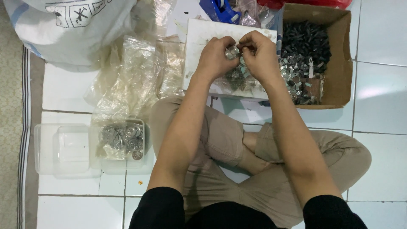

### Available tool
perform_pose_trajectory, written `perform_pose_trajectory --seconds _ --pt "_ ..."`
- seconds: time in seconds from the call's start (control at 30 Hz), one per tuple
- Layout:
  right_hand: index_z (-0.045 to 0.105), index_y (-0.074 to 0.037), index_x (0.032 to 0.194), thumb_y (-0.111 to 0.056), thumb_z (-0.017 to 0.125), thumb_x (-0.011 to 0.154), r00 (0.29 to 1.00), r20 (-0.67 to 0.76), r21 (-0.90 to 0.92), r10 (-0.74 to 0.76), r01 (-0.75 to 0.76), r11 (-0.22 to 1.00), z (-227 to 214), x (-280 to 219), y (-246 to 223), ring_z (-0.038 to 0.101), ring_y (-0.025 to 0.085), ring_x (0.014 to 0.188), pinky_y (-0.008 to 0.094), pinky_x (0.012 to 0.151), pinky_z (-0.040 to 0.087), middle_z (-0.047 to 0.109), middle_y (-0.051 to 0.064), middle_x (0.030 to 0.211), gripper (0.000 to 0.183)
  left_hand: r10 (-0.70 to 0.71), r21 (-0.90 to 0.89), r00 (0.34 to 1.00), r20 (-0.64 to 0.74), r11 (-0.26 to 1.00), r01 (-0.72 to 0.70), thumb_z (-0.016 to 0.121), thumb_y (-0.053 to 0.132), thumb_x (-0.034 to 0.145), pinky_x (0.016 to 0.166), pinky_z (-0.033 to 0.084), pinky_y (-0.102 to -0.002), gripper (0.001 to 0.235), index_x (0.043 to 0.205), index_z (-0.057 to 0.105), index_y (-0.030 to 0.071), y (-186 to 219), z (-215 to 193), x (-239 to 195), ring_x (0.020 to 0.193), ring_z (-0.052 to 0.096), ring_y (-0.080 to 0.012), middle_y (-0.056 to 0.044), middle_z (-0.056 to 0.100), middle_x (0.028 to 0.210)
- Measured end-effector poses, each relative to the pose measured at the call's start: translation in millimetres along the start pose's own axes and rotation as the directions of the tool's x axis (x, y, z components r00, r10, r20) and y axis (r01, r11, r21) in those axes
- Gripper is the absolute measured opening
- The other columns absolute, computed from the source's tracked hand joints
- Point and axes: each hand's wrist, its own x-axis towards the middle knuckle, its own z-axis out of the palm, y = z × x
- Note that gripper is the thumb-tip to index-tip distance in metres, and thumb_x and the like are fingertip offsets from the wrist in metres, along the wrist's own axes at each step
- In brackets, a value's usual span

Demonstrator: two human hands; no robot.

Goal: Arranging small metal parts from a box onto a white board while sitting on the floor.

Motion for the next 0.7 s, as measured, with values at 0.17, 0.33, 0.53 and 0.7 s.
perform_pose_trajectory --seconds 0.17,0.33,0.53,0.7 --pt "0.072 -0.005 0.102 0.002 0.065 0.092 0.999 -0.038 -0.043 -0.018 0.017 0.999 0 1 4 0.070 0.017 0.092 0.029 0.082 0.059 0.074 0.007 0.099 0.014 -0.017 -0.049 1.000 -0.007 0.999 0.017 0.073 0.023 0.075 0.079 0.051 -0.038 0.034 0.107 0.072 0.014 3 -3 -3 0.098 0.060 -0.0247 -0.007 0.073 0.097" --pt "0.072 -0.002 0.106 0.004 0.058 0.090 0.997 0.030 -0.024 -0.074 0.075 0.997 -3 -2 7 0.070 0.019 0.094 0.031 0.083 0.060 0.074 0.010 0.103 0.022 0.018 -0.046 0.999 -0.029 0.999 -0.019 0.072 0.028 0.075 0.074 0.051 -0.040 0.031 0.103 0.073 0.014 0 -2 0 0.094 0.062 -0.0272 -0.006 0.075 0.094" --pt "0.068 0.001 0.118 0.006 0.060 0.083 0.987 0.153 0.046 -0.044 0.037 0.998 -6 -3 12 0.069 0.020 0.101 0.029 0.094 0.059 0.070 0.013 0.115 0.036 0.002 -0.090 1.000 -0.005 0.996 -0.003 0.069 0.020 0.076 0.070 0.050 -0.039 0.021 0.096 0.075 0.015 2 -4 -2 0.090 0.061 -0.0254 -0.004 0.077 0.087" --pt "0.074 -0.004 0.109 0.000 0.063 0.096 0.995 0.051 -0.070 -0.080 0.084 0.994 -7 -3 9 0.069 0.019 0.097 0.030 0.077 0.057 0.074 0.008 0.104 0.017 -0.075 -0.037 0.997 0.033 0.996 0.076 0.074 0.022 0.076 0.076 0.051 -0.039 0.032 0.107 0.073 0.013 9 -9 -5 0.097 0.061 -0.0271 -0.012 0.071 0.097"
